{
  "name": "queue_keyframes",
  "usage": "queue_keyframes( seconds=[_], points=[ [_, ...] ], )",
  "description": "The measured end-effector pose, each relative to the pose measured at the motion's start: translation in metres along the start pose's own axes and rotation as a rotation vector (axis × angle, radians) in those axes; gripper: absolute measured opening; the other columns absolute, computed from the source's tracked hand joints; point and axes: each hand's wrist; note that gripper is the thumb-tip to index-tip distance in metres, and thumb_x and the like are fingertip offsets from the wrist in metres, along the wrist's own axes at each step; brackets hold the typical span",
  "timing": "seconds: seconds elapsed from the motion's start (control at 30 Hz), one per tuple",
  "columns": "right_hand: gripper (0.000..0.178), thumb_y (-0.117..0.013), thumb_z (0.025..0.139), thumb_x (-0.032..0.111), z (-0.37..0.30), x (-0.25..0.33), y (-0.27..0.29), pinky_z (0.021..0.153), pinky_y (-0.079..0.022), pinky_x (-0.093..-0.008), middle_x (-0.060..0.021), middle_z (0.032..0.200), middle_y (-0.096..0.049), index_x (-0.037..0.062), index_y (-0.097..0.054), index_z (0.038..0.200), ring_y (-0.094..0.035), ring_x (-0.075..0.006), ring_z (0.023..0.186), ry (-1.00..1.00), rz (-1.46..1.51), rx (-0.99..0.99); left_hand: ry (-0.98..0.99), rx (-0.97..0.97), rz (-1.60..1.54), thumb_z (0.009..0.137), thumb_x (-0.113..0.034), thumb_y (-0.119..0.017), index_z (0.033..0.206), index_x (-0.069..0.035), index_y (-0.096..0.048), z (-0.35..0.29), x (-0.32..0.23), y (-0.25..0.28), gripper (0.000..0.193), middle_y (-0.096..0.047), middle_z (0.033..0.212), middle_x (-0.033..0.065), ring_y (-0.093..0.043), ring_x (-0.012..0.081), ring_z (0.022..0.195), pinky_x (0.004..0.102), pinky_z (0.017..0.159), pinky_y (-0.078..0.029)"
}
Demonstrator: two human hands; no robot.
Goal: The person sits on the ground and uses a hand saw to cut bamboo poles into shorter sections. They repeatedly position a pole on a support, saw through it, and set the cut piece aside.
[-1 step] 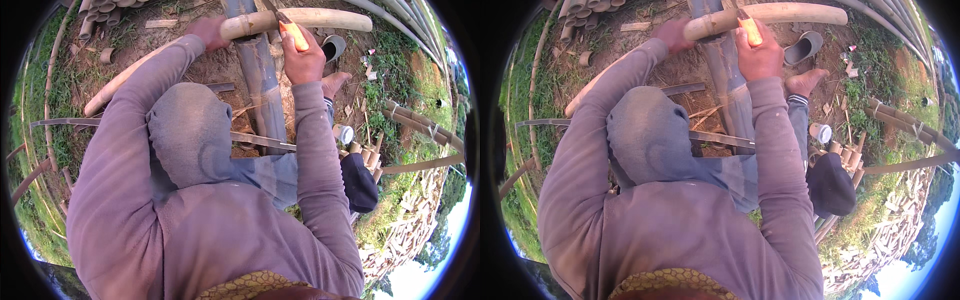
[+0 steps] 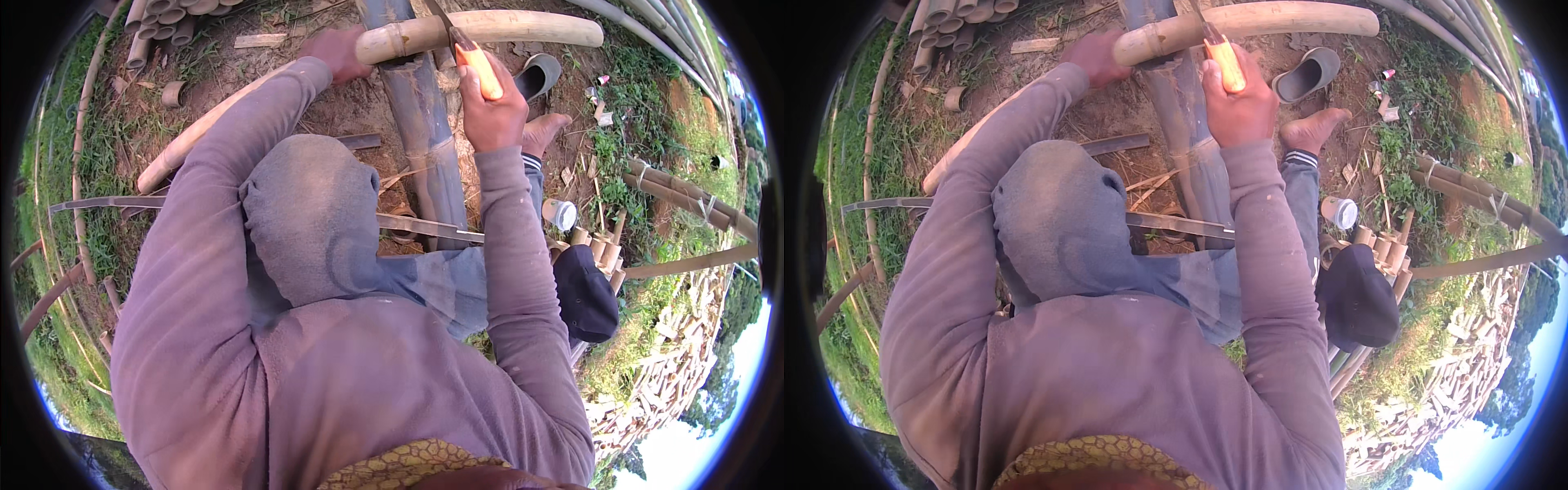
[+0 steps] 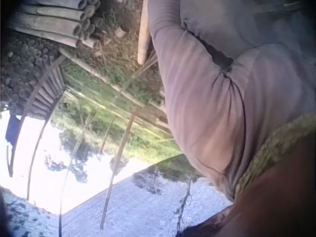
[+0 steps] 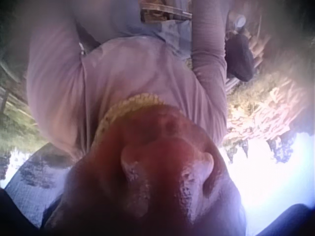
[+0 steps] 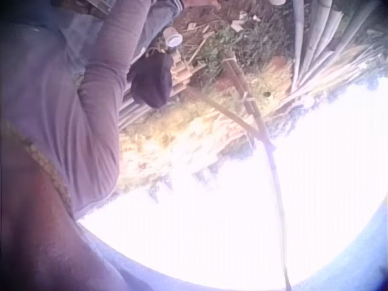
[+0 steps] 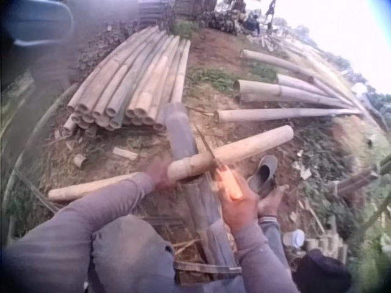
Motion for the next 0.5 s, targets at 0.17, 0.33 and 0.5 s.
queue_keyframes(
  seconds=[0.17,0.33,0.5],
  points=[
    [0.048,-0.069,0.098,0.006,-0.161,0.018,0.107,0.103,-0.058,-0.0405,-0.0277,0.133,-0.071,-0.014,-0.058,0.14,-0.073,-0.0342,0.121,-0.078,-0.037,-0.001,0.031,0.034,0.008,0.074,-0.051,-0.082,0.142,-0.024,-0.062,0.007,-0.002,0.014,0.076,-0.076,0.119,0.0153,-0.073,0.0361,0.111,0.0495,0.097,-0.057],
    [0.046,-0.071,0.098,0.006,-0.135,-0.005,0.084,0.102,-0.058,-0.0414,-0.0252,0.13,-0.073,-0.0118,-0.059,0.139,-0.074,-0.0321,0.118,0.102,-0.091,-0.023,0.024,0.022,0.002,0.075,-0.05,-0.083,0.137,-0.023,-0.064,0.009,-0.005,0.016,0.07,-0.077,0.116,0.0147,-0.074,0.0361,0.11,0.0504,0.096,-0.058],
    [0.039,-0.078,0.095,0.028,0.043,0.004,-0.013,0.081,-0.06,-0.0389,-0.0215,0.099,-0.077,0.0059,-0.073,0.128,-0.078,-0.0354,0.091,0.061,-0.23,-0.039,0.007,0.044,-0.021,0.074,-0.049,-0.083,0.138,-0.023,-0.063,0.009,-0.009,0.017,0.072,-0.075,0.12,0.0157,-0.073,0.0382,0.11,0.0507,0.097,-0.057]
  ],
)
Point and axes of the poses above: each hand's wrist, its own z-axis towards the middle knuckle, its own y-axis out of the back of the hand, x = y × z
